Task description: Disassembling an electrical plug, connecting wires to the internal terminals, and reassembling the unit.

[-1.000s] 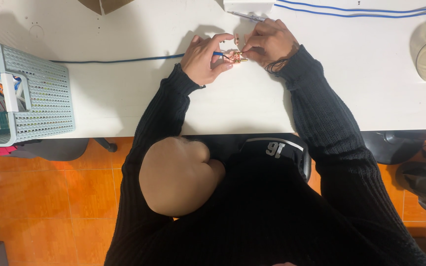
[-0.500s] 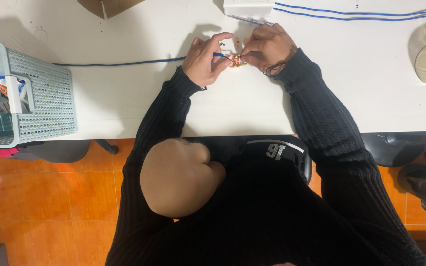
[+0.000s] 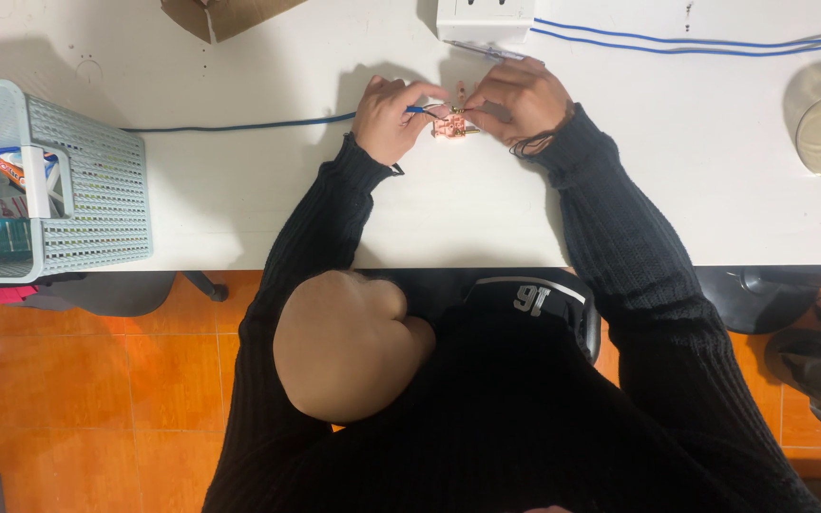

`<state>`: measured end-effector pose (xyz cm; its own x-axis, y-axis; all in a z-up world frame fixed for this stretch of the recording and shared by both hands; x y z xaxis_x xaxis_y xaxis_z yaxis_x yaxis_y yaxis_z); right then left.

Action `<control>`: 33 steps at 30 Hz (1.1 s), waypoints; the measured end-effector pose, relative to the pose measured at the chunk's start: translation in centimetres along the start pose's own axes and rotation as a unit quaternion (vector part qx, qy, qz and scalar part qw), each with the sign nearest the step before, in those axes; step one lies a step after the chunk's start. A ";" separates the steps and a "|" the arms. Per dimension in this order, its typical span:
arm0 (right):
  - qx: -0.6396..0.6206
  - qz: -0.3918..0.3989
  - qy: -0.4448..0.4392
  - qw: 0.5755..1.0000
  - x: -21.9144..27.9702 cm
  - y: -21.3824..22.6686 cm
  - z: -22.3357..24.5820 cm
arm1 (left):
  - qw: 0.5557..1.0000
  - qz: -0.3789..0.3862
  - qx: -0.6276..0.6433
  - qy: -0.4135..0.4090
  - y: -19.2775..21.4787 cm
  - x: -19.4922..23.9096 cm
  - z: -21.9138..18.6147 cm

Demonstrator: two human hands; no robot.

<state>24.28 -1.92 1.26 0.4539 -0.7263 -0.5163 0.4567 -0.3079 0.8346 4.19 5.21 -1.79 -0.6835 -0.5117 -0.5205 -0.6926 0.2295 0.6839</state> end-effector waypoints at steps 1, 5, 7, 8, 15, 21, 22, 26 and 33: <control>0.001 -0.001 0.002 1.000 0.0 -0.2 0.1 | 1.000 -0.001 -0.001 -0.001 -0.3 0.2 0.3; -0.020 -0.016 0.017 1.000 -0.1 -0.5 0.6 | 1.000 -0.016 -0.018 -0.016 -0.4 0.1 0.2; -0.022 -0.014 0.018 0.999 -0.2 -0.8 0.7 | 1.000 -0.017 -0.015 -0.019 0.1 -0.3 -0.5; -0.019 -0.020 0.021 0.999 -0.2 -0.8 0.7 | 1.000 -0.011 0.000 -0.018 0.3 -0.5 -1.0; -0.013 -0.047 0.029 0.998 -0.5 -0.1 1.3 | 0.999 0.000 0.042 0.006 0.1 -0.1 -0.6; -0.079 -0.047 -0.044 0.995 -2.1 1.9 2.6 | 0.994 -0.006 0.110 0.022 1.3 -0.9 -1.9; -0.078 -0.047 -0.044 0.995 -2.1 1.9 2.6 | 0.994 -0.006 0.110 0.022 1.3 -0.9 -2.0; -0.057 -0.056 -0.028 0.996 -1.9 1.9 2.6 | 0.992 -0.004 0.123 0.031 1.1 -0.8 -1.6; 0.022 -0.099 0.033 0.994 -1.5 2.4 2.1 | 0.997 0.024 0.061 0.038 3.4 -1.4 -3.6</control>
<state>23.12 -2.83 4.45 0.4075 -0.6071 -0.6822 0.5092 -0.4690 0.7216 3.67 3.75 3.07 -0.7010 -0.5574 -0.4449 -0.6851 0.3530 0.6372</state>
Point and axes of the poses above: each hand's wrist, its own x-axis away from the middle knuckle, its own y-axis out of the back of the hand, z = x × y, the point moved 8 cm from there along -x, towards the middle knuckle, and after that the axes turned 8 degrees about x, right-handed, at the moved point
